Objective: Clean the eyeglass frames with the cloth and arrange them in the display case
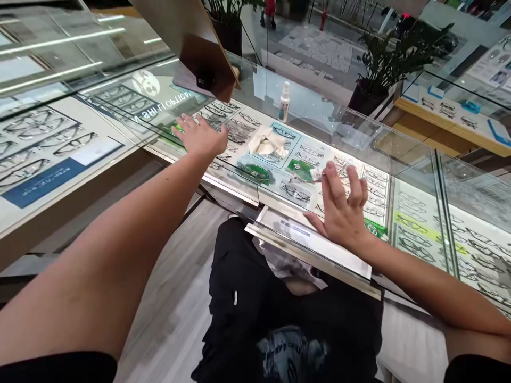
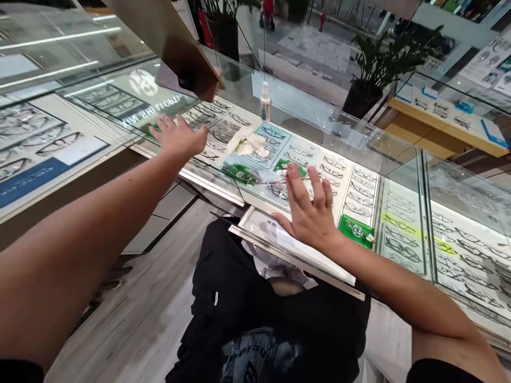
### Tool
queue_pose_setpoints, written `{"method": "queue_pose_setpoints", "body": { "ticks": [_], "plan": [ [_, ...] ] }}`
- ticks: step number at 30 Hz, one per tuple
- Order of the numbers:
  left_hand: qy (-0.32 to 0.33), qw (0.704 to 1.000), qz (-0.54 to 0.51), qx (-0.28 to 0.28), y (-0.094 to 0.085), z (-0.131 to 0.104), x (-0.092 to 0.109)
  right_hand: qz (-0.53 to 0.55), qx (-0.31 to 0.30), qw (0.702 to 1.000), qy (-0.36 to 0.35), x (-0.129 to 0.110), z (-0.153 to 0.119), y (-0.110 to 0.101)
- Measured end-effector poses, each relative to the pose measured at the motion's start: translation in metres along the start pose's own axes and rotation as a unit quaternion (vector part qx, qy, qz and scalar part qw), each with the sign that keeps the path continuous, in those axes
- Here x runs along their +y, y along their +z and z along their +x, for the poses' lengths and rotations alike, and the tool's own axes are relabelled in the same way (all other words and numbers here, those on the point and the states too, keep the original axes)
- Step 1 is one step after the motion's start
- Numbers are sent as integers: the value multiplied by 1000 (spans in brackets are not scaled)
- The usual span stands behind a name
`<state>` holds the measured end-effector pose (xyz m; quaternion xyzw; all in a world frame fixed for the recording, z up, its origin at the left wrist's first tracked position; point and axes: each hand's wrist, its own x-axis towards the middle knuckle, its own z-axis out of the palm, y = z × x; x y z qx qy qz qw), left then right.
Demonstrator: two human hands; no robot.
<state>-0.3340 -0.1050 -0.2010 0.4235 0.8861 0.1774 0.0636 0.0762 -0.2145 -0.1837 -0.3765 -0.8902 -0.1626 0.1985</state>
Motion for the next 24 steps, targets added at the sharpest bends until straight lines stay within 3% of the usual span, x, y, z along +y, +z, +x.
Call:
{"method": "queue_pose_setpoints", "body": {
  "ticks": [5,9,16,19,24],
  "plan": [
    [2,1000,-18,-1,2,2,-1,37,9,999,-38,-21,-32,22],
    [-7,1000,12,-10,0,0,3,45,8,998,-42,-32,-35,17],
    [-8,1000,9,-16,4,5,1,189,-106,975,-51,-50,-47,3],
    [-8,1000,1,-13,4,5,0,225,-136,959,-107,-54,-51,5],
    [-13,999,22,-35,-3,-1,4,216,-106,943,-230,-55,-53,6]
  ]
}}
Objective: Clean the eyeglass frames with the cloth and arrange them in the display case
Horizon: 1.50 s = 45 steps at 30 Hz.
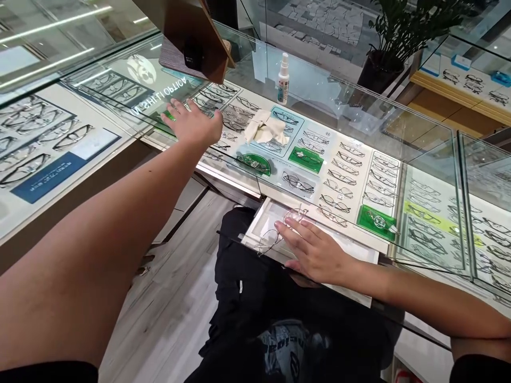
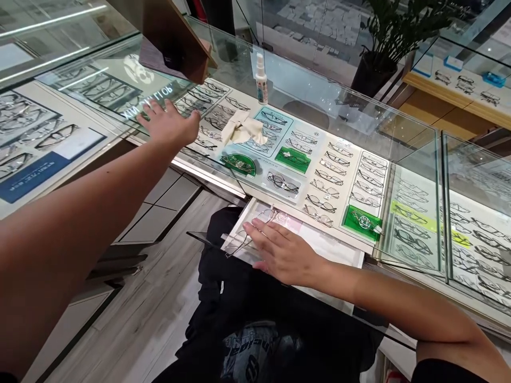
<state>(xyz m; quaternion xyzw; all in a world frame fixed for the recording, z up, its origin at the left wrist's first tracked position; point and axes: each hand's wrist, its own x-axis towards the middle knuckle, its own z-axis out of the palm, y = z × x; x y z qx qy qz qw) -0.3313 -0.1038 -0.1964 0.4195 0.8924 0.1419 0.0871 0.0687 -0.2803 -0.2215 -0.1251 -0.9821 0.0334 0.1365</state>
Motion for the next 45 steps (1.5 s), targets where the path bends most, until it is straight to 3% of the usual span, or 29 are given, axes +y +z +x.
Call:
{"method": "queue_pose_setpoints", "body": {
  "ticks": [4,7,14,17,21,30,37,45],
  "plan": [
    [-3,1000,2,-19,-5,-4,4,0,-6,1000,-11,-1,-2,5],
    [-4,1000,-2,-25,-6,-4,4,17,-20,1000,8,1,-8,20],
    [-2,1000,6,-10,-1,2,-1,23,-62,969,239,36,-12,81],
    [3,1000,18,-2,0,3,-3,10,-64,949,309,62,0,97],
    [4,1000,26,9,-1,0,0,-22,-40,931,362,101,23,103],
    [-10,998,58,30,-3,0,2,-78,15,873,481,217,80,79],
    [-19,994,102,28,-3,4,2,-25,21,848,530,300,111,92],
    [-22,988,150,37,2,15,-6,45,0,831,554,367,131,113]
  ]
}}
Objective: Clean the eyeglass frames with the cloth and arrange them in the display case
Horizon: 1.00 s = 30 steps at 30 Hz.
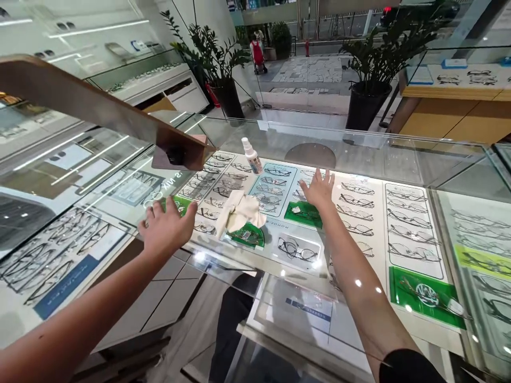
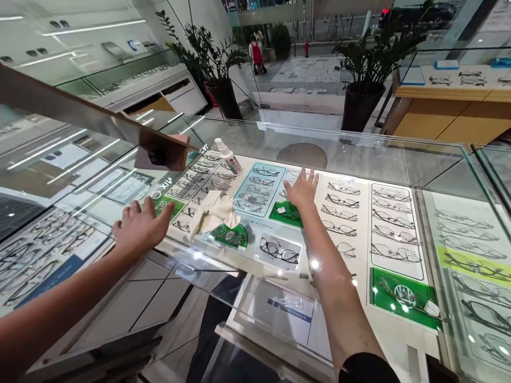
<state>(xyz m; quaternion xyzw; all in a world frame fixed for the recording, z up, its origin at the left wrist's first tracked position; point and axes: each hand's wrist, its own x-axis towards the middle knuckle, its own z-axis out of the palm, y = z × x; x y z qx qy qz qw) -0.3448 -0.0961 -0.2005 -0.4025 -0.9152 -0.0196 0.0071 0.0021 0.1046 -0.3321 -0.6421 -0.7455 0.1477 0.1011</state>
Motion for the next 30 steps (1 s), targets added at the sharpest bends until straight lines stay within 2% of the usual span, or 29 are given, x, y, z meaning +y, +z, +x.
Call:
{"method": "queue_pose_setpoints", "body": {
  "ticks": [5,10,18,30],
  "plan": [
    [-18,1000,14,-13,-1,0,2,-12,-13,1000,8,9,31,10],
    [-31,999,17,-21,-3,-2,5,-15,-43,999,22,19,48,21],
    [-11,1000,18,-12,-1,3,1,-25,-102,994,32,21,53,33],
    [-12,1000,18,-13,0,2,2,-7,-96,994,48,15,51,37]
  ]
}}
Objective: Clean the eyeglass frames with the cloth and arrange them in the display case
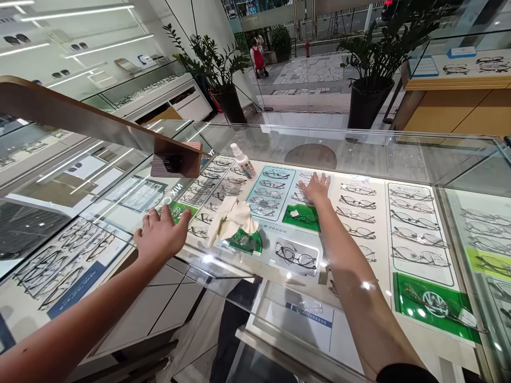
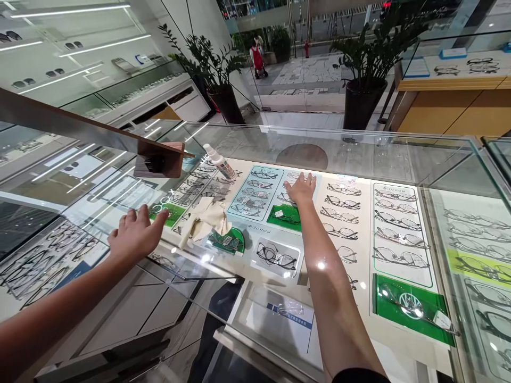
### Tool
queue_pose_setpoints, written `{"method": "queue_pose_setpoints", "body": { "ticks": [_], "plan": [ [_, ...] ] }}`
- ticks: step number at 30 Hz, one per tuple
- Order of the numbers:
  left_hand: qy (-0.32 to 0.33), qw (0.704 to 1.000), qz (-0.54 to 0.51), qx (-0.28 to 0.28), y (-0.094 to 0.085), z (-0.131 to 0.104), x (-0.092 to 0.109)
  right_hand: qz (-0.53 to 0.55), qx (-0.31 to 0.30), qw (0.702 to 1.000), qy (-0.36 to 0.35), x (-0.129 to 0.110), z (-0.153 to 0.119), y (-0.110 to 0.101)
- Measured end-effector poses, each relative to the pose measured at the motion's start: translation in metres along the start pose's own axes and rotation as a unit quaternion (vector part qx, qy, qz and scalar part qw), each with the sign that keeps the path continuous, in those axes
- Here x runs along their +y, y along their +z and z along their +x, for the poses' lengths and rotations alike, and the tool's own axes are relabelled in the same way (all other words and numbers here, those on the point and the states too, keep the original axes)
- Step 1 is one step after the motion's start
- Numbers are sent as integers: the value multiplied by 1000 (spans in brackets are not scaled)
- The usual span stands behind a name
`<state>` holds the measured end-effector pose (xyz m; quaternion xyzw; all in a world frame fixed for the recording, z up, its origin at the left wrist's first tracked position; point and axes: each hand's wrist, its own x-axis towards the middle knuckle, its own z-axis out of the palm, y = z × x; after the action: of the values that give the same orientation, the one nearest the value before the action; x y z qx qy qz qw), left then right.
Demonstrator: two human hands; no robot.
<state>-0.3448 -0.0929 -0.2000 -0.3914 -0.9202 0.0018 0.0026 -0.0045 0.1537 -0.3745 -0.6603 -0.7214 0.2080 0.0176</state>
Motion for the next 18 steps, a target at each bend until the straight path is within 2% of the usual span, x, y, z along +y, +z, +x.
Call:
{"method": "queue_pose_setpoints", "body": {
  "ticks": [7,10,13,14,18],
  "plan": [
    [-1,1000,-1,-1,0,0,-1,9,10,1000,-5,0,-4,-10],
    [1,1000,-2,-1,-1,-2,0,24,59,997,-37,-11,-17,-23],
    [-7,1000,-6,10,0,-2,3,66,186,975,-106,-38,-39,-36],
    [-8,1000,-6,11,0,-2,4,76,209,967,-125,-50,-49,-39],
    [-3,1000,-12,1,1,-2,7,86,204,956,-192,-97,-97,-41]
  ]
}}
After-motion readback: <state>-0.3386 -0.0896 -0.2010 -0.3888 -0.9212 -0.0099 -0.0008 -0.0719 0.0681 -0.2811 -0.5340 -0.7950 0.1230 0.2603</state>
